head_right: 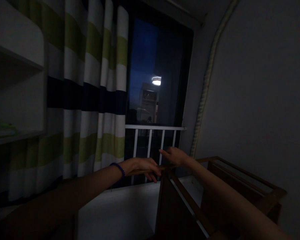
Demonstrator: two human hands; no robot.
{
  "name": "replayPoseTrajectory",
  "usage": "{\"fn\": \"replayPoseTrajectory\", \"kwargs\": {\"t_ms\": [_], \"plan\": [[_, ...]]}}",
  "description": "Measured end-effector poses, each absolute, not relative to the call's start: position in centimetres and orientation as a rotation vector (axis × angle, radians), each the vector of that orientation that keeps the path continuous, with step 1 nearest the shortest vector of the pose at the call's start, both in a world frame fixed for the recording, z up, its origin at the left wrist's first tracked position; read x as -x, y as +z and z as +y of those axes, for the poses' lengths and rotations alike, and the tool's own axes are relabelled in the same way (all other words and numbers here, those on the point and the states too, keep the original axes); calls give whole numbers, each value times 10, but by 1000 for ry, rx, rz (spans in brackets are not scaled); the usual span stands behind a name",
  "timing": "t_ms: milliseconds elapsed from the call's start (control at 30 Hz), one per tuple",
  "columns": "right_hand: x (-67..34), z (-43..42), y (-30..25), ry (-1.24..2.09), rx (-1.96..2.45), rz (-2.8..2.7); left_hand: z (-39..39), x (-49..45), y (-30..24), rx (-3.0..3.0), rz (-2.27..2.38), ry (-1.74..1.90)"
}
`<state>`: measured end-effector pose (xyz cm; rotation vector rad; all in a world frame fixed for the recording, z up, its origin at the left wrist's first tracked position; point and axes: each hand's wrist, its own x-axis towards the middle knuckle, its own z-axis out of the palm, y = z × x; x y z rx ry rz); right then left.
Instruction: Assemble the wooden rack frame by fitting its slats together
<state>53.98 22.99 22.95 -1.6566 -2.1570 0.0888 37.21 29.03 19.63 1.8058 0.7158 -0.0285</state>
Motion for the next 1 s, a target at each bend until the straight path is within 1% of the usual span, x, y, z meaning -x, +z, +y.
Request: {"fn": "replayPoseTrajectory", "kwargs": {"t_ms": [100,233,300,533,667,867,1000], "plan": [[-548,219,230,80,1682,-2162,291,-374,195,-1803,719,-18],[-543,202,233,268,1647,-2203,293,-374,193,-1805,704,-24],[-535,201,235,310,1598,-2208,292,-374,193,-1809,695,-28],[-526,225,233,129,1529,-2180,289,-372,196,-1839,697,-30],[-534,226,228,65,1489,-2218,290,-373,196,-1840,699,-40],[-528,218,233,104,1416,-2192,295,-375,192,-1811,687,-56],[-525,226,231,99,1447,-2230,293,-374,194,-1813,686,-58]]}}
